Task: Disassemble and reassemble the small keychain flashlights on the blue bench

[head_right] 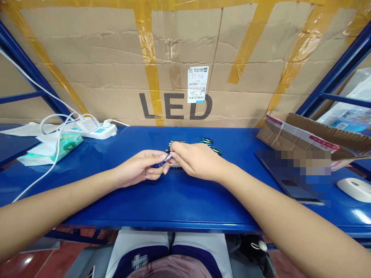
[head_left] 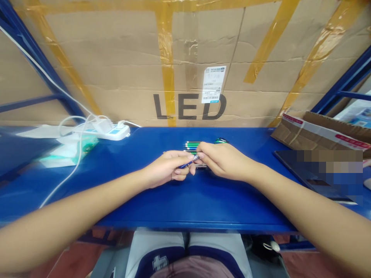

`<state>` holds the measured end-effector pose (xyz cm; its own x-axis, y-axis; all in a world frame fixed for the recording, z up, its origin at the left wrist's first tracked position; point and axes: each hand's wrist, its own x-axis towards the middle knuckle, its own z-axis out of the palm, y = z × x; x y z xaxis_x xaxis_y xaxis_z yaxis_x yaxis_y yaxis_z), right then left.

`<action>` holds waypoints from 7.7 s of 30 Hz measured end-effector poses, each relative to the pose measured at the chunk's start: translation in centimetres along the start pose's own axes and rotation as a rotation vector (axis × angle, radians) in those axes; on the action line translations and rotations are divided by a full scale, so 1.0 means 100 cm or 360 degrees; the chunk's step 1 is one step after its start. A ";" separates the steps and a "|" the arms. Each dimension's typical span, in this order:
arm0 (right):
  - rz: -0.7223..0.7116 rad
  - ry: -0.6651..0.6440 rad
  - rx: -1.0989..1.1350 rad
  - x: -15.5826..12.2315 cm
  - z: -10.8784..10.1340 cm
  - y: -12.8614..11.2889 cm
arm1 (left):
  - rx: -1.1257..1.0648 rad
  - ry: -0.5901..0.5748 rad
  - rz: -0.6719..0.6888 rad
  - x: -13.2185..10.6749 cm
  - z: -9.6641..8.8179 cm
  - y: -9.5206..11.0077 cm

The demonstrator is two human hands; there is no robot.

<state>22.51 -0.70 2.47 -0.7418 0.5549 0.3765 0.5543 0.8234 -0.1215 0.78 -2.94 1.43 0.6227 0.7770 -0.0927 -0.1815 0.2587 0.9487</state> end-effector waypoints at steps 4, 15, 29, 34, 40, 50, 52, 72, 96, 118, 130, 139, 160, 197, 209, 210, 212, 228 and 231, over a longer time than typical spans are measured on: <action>-0.0136 0.0021 0.0073 -0.001 0.000 -0.002 | -0.0049 -0.0086 -0.0125 -0.001 -0.001 0.001; -0.0300 0.0360 0.0343 -0.003 0.006 -0.013 | -0.0296 -0.0217 -0.0229 -0.006 0.008 0.001; -0.0323 0.0574 0.0368 -0.003 0.014 -0.018 | -0.0094 -0.0166 -0.0034 -0.008 0.010 -0.002; -0.0259 0.0574 0.0367 -0.002 0.014 -0.021 | 0.0103 -0.0103 0.0049 -0.004 0.010 -0.003; -0.0013 0.0575 0.0458 0.001 0.018 -0.022 | 0.1241 0.0255 0.0599 -0.004 0.008 -0.004; 0.0600 0.0301 0.1007 0.007 0.025 -0.028 | 0.2515 0.0412 0.1352 -0.005 -0.002 -0.009; 0.0606 0.0286 0.1004 0.008 0.026 -0.027 | 0.2430 0.0423 0.1306 -0.005 -0.001 -0.008; -0.0155 0.0287 0.0474 0.000 0.005 -0.013 | 0.0413 -0.0033 0.0115 -0.002 0.002 0.002; 0.0502 0.0331 0.1139 0.009 0.020 -0.030 | 0.2404 0.0477 0.1261 -0.006 0.000 -0.009; 0.0798 -0.0778 0.0170 -0.017 -0.053 0.066 | 0.1477 0.0609 0.0660 0.003 -0.013 0.002; 0.0900 -0.0858 0.0246 -0.016 -0.049 0.062 | 0.1403 0.0559 0.0561 0.005 -0.016 0.002; 0.0845 -0.0813 0.0160 -0.020 -0.053 0.068 | 0.1325 0.0525 0.0497 0.003 -0.016 0.001; 0.0077 -0.0043 0.0103 -0.006 -0.036 0.013 | 0.1578 0.0554 0.0593 0.002 -0.006 -0.005; 0.0629 -0.0570 0.1988 0.004 -0.007 0.001 | 0.1853 0.0410 0.1250 0.002 -0.019 -0.004; 0.0680 -0.0111 0.1726 0.006 0.002 -0.002 | 0.1827 0.0487 0.0981 -0.005 -0.010 -0.001; 0.0671 -0.0074 0.1704 0.006 0.002 -0.002 | 0.1807 0.0515 0.0955 -0.004 -0.010 -0.001; 0.0658 -0.0006 0.1653 0.006 0.002 -0.005 | 0.1770 0.0528 0.0902 -0.003 -0.009 0.000; 0.0267 -0.0088 0.0385 0.003 0.004 -0.008 | 0.1681 0.0486 0.0763 0.001 -0.007 -0.003; 0.0280 -0.0241 0.0182 0.001 0.004 -0.011 | 0.1639 0.0474 0.0744 0.001 -0.008 -0.004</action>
<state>21.65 -1.51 2.34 -0.6906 0.6951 0.1997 0.6398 0.7160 -0.2794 0.35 -2.49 0.84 0.4308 0.8126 0.3925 0.4422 -0.5692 0.6932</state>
